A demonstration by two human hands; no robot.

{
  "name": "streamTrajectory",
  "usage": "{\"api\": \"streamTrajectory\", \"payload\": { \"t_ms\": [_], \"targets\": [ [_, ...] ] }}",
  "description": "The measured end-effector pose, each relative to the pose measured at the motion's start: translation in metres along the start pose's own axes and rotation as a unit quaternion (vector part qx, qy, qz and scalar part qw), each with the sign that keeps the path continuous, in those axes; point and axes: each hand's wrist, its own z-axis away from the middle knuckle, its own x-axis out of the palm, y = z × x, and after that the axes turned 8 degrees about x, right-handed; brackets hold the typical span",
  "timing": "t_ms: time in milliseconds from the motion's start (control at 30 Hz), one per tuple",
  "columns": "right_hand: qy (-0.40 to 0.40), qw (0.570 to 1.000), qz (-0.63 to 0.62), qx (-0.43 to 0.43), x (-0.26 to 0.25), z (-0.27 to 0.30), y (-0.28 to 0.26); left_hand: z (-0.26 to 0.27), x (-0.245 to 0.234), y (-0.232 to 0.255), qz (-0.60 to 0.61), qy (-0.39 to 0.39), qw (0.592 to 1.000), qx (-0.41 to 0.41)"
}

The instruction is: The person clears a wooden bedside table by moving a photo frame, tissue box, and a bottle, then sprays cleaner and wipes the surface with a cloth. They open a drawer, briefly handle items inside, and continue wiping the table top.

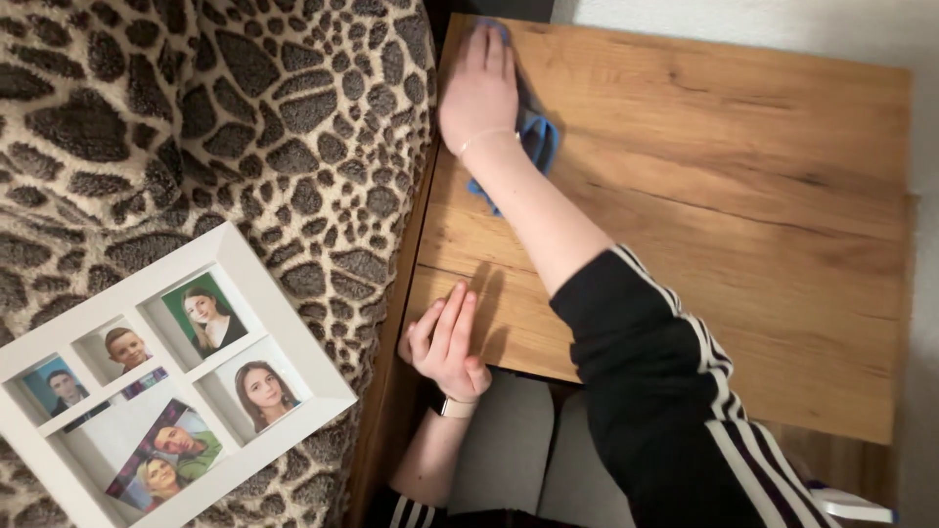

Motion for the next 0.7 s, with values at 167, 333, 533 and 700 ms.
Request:
{"api": "streamTrajectory", "payload": {
  "t_ms": [167, 333, 533, 700],
  "targets": [
    [0.157, 0.956, -0.179, -0.169, 0.014, -0.019, -0.001, 0.0, -0.005, -0.002, -0.008, 0.002, 1.0, 0.009],
    [0.003, 0.984, -0.112, -0.141, -0.013, -0.013, 0.011, -0.001, -0.009, -0.003, 0.006, -0.029, 0.999, 0.021],
    [-0.111, 0.988, -0.104, -0.033, -0.095, 0.027, 0.039, 0.009, 0.0, -0.006, 0.018, 0.001, 1.0, 0.02],
    [0.068, 0.995, -0.039, -0.054, 0.006, 0.017, 0.154, 0.002, -0.02, -0.002, 0.001, -0.038, 0.999, 0.01]
  ]
}}
